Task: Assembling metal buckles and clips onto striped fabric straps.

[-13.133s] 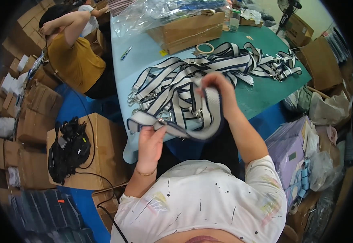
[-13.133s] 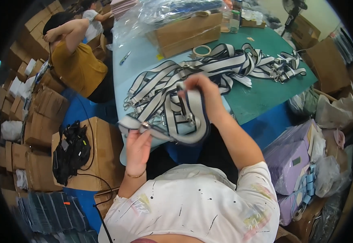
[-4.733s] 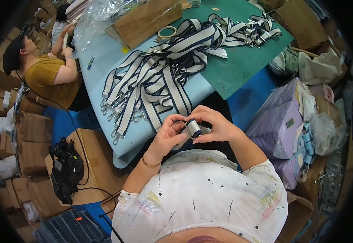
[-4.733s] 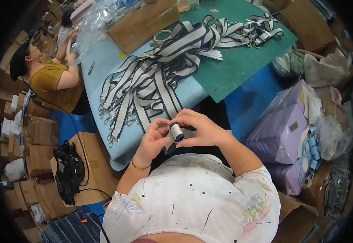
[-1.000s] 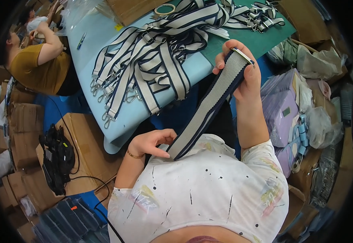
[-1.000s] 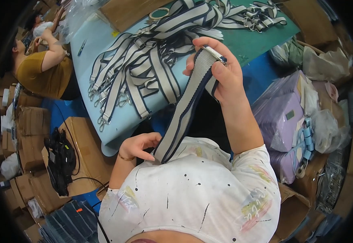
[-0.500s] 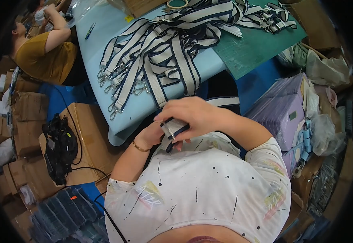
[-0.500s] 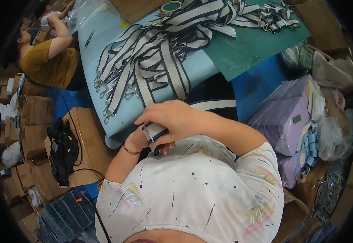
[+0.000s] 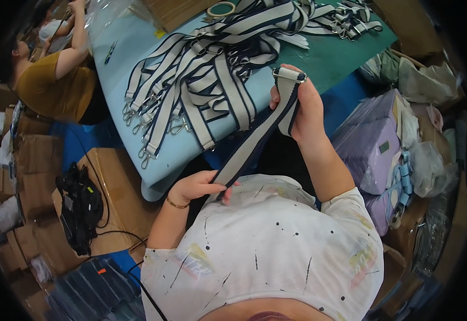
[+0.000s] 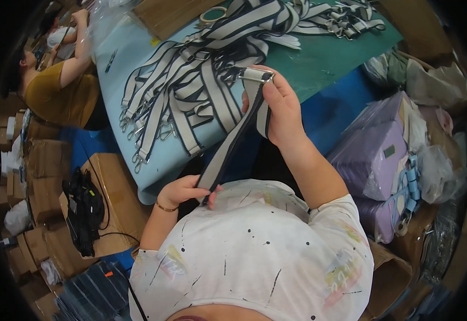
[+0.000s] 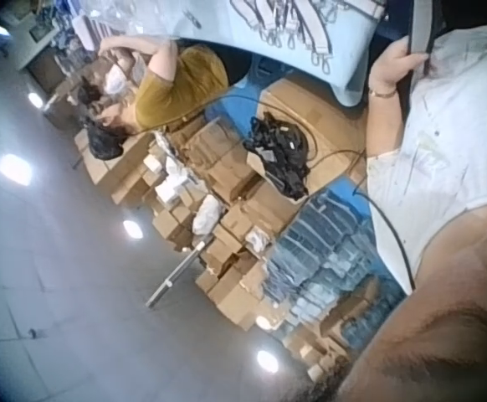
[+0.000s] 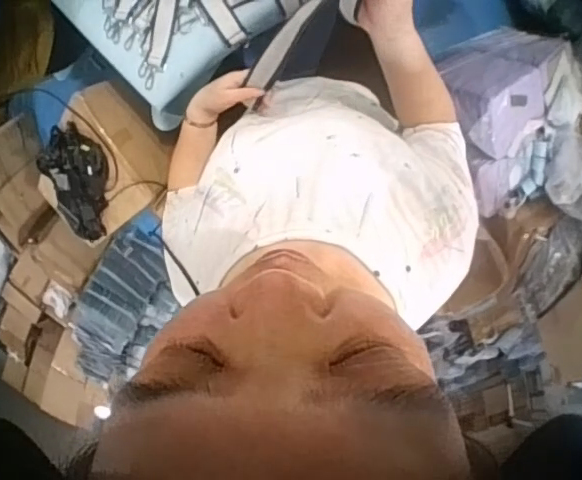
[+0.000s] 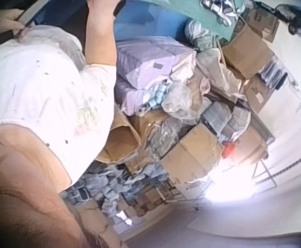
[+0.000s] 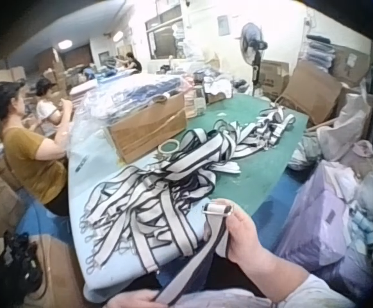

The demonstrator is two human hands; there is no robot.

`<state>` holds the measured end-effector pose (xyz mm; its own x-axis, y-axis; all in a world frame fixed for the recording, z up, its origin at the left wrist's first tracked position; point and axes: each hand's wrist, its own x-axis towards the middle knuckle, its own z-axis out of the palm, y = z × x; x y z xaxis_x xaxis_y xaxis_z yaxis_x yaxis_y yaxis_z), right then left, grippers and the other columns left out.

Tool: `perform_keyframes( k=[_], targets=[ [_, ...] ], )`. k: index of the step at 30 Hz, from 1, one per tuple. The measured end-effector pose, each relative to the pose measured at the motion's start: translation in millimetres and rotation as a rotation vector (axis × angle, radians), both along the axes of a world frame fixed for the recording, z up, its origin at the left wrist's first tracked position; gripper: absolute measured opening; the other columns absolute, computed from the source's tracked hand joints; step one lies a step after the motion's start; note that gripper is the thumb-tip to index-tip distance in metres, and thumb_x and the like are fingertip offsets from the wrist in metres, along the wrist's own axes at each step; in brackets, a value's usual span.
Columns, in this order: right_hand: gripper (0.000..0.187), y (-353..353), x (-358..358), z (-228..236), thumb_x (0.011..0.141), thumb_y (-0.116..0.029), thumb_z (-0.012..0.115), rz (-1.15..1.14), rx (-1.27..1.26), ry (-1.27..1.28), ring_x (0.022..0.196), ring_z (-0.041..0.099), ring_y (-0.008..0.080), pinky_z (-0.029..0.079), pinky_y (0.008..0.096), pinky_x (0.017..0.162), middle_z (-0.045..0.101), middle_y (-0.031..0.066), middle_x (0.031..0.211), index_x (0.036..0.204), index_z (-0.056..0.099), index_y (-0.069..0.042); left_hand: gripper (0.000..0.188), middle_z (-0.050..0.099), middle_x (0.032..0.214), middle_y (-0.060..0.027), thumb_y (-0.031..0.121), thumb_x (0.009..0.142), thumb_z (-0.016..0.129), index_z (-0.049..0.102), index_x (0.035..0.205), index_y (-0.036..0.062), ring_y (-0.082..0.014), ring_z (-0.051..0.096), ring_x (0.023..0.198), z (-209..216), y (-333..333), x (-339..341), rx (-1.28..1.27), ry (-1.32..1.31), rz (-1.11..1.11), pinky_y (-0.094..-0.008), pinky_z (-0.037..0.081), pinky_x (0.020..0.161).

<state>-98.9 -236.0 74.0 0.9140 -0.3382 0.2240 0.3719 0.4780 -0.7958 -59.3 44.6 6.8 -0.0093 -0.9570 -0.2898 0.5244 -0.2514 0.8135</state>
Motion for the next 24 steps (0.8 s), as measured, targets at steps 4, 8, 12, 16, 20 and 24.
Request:
perform_keyframes(
  k=[4, 8, 12, 16, 20, 24],
  targets=[
    [0.051, -4, -3, -12, 0.096, -0.044, 0.043, 0.082, 0.436, 0.004, 0.085, 0.056, 0.0185, 0.048, 0.0301, 0.076, 0.059, 0.0095, 0.099, 0.125, 0.048, -0.002, 0.033, 0.058, 0.089, -0.0055, 0.008, 0.092, 0.049, 0.048, 0.120, -0.0071, -0.0143, 0.058, 0.079, 16, 1, 0, -0.032, 0.029, -0.034, -0.0282, 0.047, 0.076],
    [0.051, 3, -2, -7, 0.098, -0.044, 0.035, 0.018, 0.643, 0.076, 0.088, 0.059, 0.0200, 0.050, 0.0320, 0.078, 0.063, 0.0094, 0.095, 0.125, 0.050, -0.003, 0.033, 0.058, 0.084, -0.0066, 0.011, 0.094, 0.045, 0.044, 0.123, -0.0048, -0.0133, 0.057, 0.071, 30, 1, -6, -0.010, 0.078, 0.106, -0.0275, 0.049, 0.065],
    [0.047, 7, -8, -18, 0.097, -0.037, 0.038, 0.042, 0.227, -0.153, 0.081, 0.056, 0.0176, 0.046, 0.0286, 0.072, 0.059, 0.0119, 0.106, 0.126, 0.049, -0.002, 0.028, 0.059, 0.073, -0.0103, 0.016, 0.097, 0.041, 0.046, 0.115, -0.0047, -0.0169, 0.057, 0.054, 37, 3, -8, 0.073, 0.183, 0.256, -0.0267, 0.048, 0.049],
    [0.045, 32, -14, -18, 0.085, -0.030, 0.063, 0.170, -0.685, -0.321, 0.084, 0.063, 0.0217, 0.050, 0.0326, 0.073, 0.063, 0.0143, 0.106, 0.116, 0.058, 0.001, 0.024, 0.059, 0.072, -0.0119, 0.020, 0.097, 0.043, 0.049, 0.107, -0.0015, -0.0181, 0.059, 0.054, 49, -7, -15, 0.310, 0.003, 0.182, -0.0268, 0.049, 0.049],
    [0.044, 57, -23, -17, 0.070, -0.031, 0.076, 0.223, -1.139, -0.443, 0.068, 0.057, 0.0212, 0.048, 0.0280, 0.060, 0.068, 0.0030, 0.097, 0.106, 0.066, -0.010, 0.024, 0.060, 0.073, -0.0151, 0.015, 0.094, 0.040, 0.053, 0.102, -0.0033, -0.0224, 0.059, 0.053, 33, -2, -15, 0.208, 0.206, 0.238, -0.0286, 0.049, 0.046],
    [0.042, 60, -24, -31, 0.068, -0.028, 0.077, 0.195, -1.127, -0.485, 0.066, 0.054, 0.0192, 0.047, 0.0268, 0.060, 0.067, -0.0002, 0.099, 0.106, 0.067, -0.015, 0.033, 0.061, 0.079, -0.0224, 0.014, 0.089, 0.034, 0.051, 0.104, -0.0103, -0.0273, 0.063, 0.059, 14, 5, -13, 0.025, 0.495, 0.205, -0.0334, 0.052, 0.051]
  ],
)
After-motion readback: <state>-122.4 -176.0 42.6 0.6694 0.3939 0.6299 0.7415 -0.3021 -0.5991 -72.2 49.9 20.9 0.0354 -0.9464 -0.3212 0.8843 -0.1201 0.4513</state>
